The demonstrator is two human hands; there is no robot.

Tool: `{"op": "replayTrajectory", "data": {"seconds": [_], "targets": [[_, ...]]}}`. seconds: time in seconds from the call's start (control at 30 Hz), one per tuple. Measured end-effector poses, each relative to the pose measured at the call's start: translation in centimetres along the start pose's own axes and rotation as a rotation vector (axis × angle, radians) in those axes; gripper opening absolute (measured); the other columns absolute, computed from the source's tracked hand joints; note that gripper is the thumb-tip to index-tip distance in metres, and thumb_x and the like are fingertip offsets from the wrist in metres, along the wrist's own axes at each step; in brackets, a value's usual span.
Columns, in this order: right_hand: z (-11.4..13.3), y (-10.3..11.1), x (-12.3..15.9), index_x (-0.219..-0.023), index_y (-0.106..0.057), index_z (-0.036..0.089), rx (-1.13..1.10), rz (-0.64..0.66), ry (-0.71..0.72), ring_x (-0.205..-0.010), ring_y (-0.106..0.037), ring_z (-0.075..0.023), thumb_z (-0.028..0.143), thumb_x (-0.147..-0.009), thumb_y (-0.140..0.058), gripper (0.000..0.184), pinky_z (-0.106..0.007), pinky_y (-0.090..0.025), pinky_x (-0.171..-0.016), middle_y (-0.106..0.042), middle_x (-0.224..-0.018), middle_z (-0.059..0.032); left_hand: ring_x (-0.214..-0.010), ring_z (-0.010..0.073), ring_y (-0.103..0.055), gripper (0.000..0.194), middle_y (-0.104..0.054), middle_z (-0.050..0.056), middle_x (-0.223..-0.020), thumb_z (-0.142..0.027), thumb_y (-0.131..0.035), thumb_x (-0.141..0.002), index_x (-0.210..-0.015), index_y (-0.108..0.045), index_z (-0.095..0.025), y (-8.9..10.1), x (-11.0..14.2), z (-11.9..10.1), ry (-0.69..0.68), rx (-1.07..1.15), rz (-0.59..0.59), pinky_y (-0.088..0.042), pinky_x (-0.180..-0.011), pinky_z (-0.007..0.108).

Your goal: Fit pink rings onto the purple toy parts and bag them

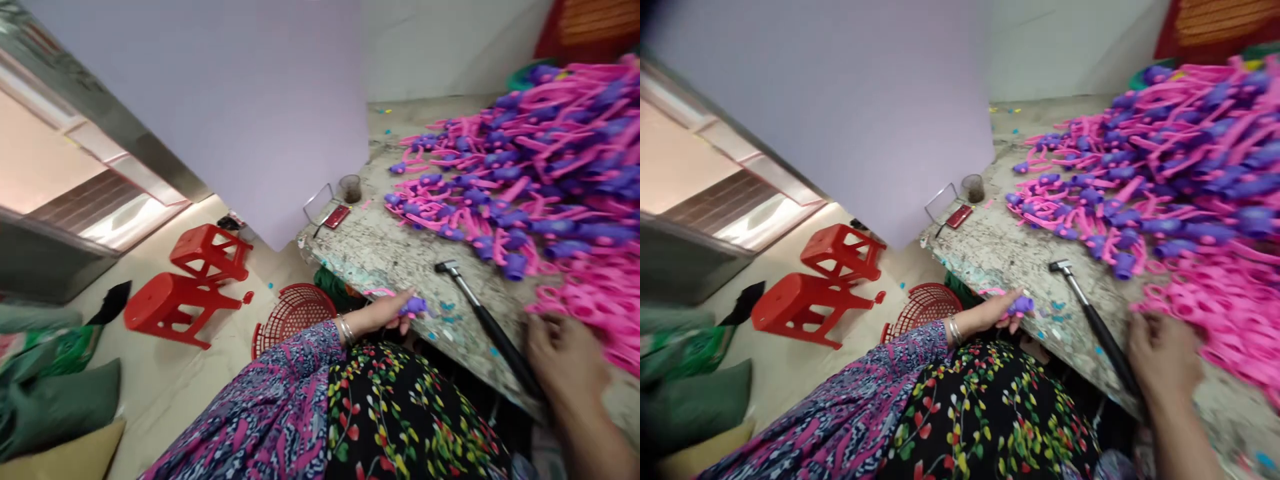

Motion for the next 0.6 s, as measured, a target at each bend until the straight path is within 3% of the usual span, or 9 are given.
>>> {"op": "replayTrajectory", "data": {"seconds": [0.13, 0.23, 0.37, 0.5, 0.6], "targets": [[1.1, 0.4, 0.3, -0.093, -0.066, 0.024, -0.223, 0.027, -0.092, -0.078, -0.063, -0.0256, 0.052, -0.085, -0.051, 0.033, -0.038, -0.045, -0.065, -0.070, -0.092, -0.0156, -0.034, 0.0068, -0.028, 0.089, -0.054, 0.000, -0.047, -0.078, -0.019, -0.087, -0.103, -0.069, -0.006, 0.2, -0.1, 0.2, 0.029, 0.037, -0.023, -0.015, -0.042, 0.026], [1.1, 0.7, 0.4, -0.097, -0.065, 0.018, -0.366, -0.073, -0.104, -0.074, -0.061, -0.0228, 0.056, -0.081, -0.056, 0.043, -0.038, -0.047, -0.069, -0.068, -0.089, -0.0110, -0.035, 0.0065, -0.029, 0.086, -0.057, 0.001, -0.050, -0.080, -0.024, -0.085, -0.103, -0.069, -0.008, 0.3, -0.2, 0.2, 0.014, 0.030, -0.004, -0.015, -0.042, 0.026], [0.9, 0.8, 0.5, -0.099, -0.063, 0.016, -0.561, -0.094, -0.077, -0.067, -0.057, -0.0164, 0.057, -0.079, -0.061, 0.045, -0.032, -0.048, -0.064, -0.067, -0.089, -0.0068, -0.037, 0.0053, -0.032, 0.075, -0.063, 0.002, -0.059, -0.076, -0.039, -0.084, -0.106, -0.067, -0.010, 0.5, 0.1, -0.1, -0.011, 0.088, 0.020, -0.016, -0.044, 0.025], [3.7, 3.3, 2.6, -0.112, -0.059, 0.019, -0.647, -0.096, 0.048, -0.059, -0.052, -0.0117, 0.048, -0.083, -0.067, 0.042, -0.028, -0.046, -0.057, -0.068, -0.095, -0.0056, -0.045, 0.0045, -0.034, 0.057, -0.065, 0.001, -0.067, -0.051, -0.073, -0.072, -0.112, -0.064, -0.012, 0.2, 0.8, -1.2, 0.003, 0.177, 0.041, -0.019, -0.047, 0.022], [7.3, 5.0, 5.0, -0.121, -0.053, 0.022, -0.705, -0.004, 0.208, -0.063, -0.058, -0.0124, 0.040, -0.086, -0.068, 0.042, -0.028, -0.047, -0.058, -0.070, -0.100, -0.0058, -0.049, 0.0041, -0.036, 0.053, -0.065, 0.000, -0.070, -0.033, -0.081, -0.066, -0.111, -0.064, -0.012, -0.4, 1.3, -2.9, -0.007, 0.232, 0.024, -0.020, -0.048, 0.020]]}}
Point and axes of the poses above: each hand's wrist, its own x-axis away from the middle knuckle, its own y-axis out of the back of the hand, z = x × y, the point moved 7 cm from there along -x, towards the middle knuckle
